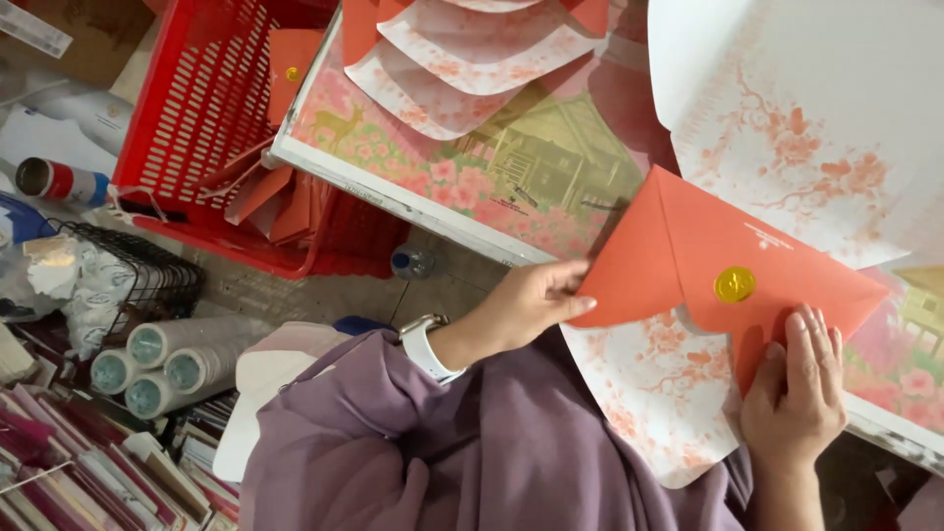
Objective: Folding pre-cut paper into envelopes and inserting decorative liners
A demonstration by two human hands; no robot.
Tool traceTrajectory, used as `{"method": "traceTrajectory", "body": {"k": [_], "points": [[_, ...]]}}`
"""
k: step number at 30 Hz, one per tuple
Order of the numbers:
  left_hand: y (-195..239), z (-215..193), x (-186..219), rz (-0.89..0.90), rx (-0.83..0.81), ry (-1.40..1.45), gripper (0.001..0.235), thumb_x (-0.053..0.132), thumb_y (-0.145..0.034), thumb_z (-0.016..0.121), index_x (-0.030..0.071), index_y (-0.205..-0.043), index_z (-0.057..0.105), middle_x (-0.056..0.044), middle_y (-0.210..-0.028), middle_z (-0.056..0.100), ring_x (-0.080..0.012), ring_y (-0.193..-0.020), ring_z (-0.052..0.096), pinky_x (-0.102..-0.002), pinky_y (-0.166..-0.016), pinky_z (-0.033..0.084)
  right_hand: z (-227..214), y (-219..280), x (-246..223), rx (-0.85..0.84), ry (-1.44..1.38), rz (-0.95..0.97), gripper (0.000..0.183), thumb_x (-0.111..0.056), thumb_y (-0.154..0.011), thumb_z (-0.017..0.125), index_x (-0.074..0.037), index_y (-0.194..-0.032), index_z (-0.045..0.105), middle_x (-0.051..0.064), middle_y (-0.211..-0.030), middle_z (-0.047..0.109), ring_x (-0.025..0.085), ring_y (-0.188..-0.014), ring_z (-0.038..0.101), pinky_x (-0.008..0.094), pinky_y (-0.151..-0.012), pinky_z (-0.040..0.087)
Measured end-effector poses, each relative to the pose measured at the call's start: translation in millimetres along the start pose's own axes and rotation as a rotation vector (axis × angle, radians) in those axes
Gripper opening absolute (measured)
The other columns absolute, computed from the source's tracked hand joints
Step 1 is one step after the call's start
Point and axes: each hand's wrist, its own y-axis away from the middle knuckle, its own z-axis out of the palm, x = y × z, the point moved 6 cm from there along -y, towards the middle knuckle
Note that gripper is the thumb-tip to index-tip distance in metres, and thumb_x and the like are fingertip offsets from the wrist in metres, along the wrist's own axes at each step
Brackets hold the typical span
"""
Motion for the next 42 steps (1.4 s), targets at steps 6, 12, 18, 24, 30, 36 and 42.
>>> {"method": "traceTrajectory", "body": {"k": [6, 12, 18, 24, 30, 36, 42], "points": [[-14.0, -22.5, 1.0, 0.104, 0.055, -0.203, 0.047, 0.024, -0.086, 0.061, -0.001, -0.126, 0.054, -0.014, -0.128, 0.058, -0.0172, -0.116, 0.059, -0.025, -0.099, 0.046, -20.6, 7.4, 23.0, 0.124, -0.113, 0.220, 0.024, 0.019, -0.099, 0.060, 0.022, -0.122, 0.059, 0.038, -0.125, 0.061, 0.020, -0.054, 0.039, 0.029, -0.045, 0.026], [-30.5, -138.9, 124.8, 0.472, 0.274, -0.027, 0.020, 0.020, -0.093, 0.060, 0.014, -0.112, 0.064, 0.001, -0.112, 0.068, -0.0086, -0.103, 0.064, -0.026, -0.093, 0.052, -41.4, -49.2, 16.2, 0.113, 0.046, -0.021, 0.020, 0.012, -0.107, 0.053, 0.027, -0.117, 0.060, 0.040, -0.116, 0.062, 0.052, -0.109, 0.062, 0.056, -0.100, 0.051], [-35.9, -179.0, 185.1, 0.857, 0.541, -0.438, 0.010, 0.007, -0.105, 0.069, 0.000, -0.110, 0.063, -0.011, -0.106, 0.068, -0.0179, -0.096, 0.062, -0.032, -0.083, 0.051, -7.6, -83.4, 15.1, -0.227, 0.170, -0.119, 0.026, -0.001, -0.098, 0.064, 0.004, -0.123, 0.063, 0.018, -0.131, 0.061, 0.036, -0.127, 0.056, 0.051, -0.116, 0.030], [-24.6, -64.5, 210.7, 0.986, 0.256, -0.749, 0.027, 0.009, -0.110, 0.054, -0.010, -0.129, 0.056, -0.023, -0.126, 0.062, -0.0323, -0.117, 0.062, -0.043, -0.098, 0.056, -40.2, -96.2, -5.0, -0.209, -0.098, -0.198, 0.009, 0.001, -0.091, 0.064, -0.001, -0.099, 0.068, 0.011, -0.100, 0.069, 0.027, -0.100, 0.066, 0.046, -0.100, 0.049], [-52.0, 2.6, 112.0, 0.457, -0.093, -0.681, 0.026, 0.014, -0.090, 0.057, 0.005, -0.114, 0.060, -0.013, -0.130, 0.057, -0.0208, -0.082, 0.066, -0.032, -0.077, 0.054, -50.3, -83.4, -36.3, -0.764, -0.784, 0.106, 0.018, -0.015, -0.091, 0.051, -0.004, -0.093, 0.065, 0.007, -0.089, 0.070, 0.022, -0.087, 0.071, 0.031, -0.080, 0.058], [-58.1, 8.5, 44.7, 0.724, 0.165, -0.993, 0.030, -0.010, -0.082, 0.057, 0.001, -0.107, 0.047, -0.022, -0.135, 0.051, -0.0215, -0.084, 0.064, -0.038, -0.087, 0.034, -22.2, -42.6, 3.7, -0.763, -0.848, 0.613, 0.026, -0.014, -0.091, 0.048, -0.002, -0.100, 0.070, 0.006, -0.099, 0.075, 0.015, -0.078, 0.077, 0.025, -0.061, 0.068], [-47.6, 0.4, 43.5, 0.851, 0.419, -1.148, 0.022, -0.005, -0.084, 0.067, 0.007, -0.099, 0.055, -0.014, -0.117, 0.067, -0.0235, -0.096, 0.061, -0.031, -0.083, 0.051, -18.6, -57.7, 48.7, -0.275, 0.077, 0.464, 0.024, -0.002, -0.101, 0.054, 0.007, -0.122, 0.062, 0.020, -0.113, 0.058, 0.038, -0.099, 0.062, 0.047, -0.078, 0.055]]}}
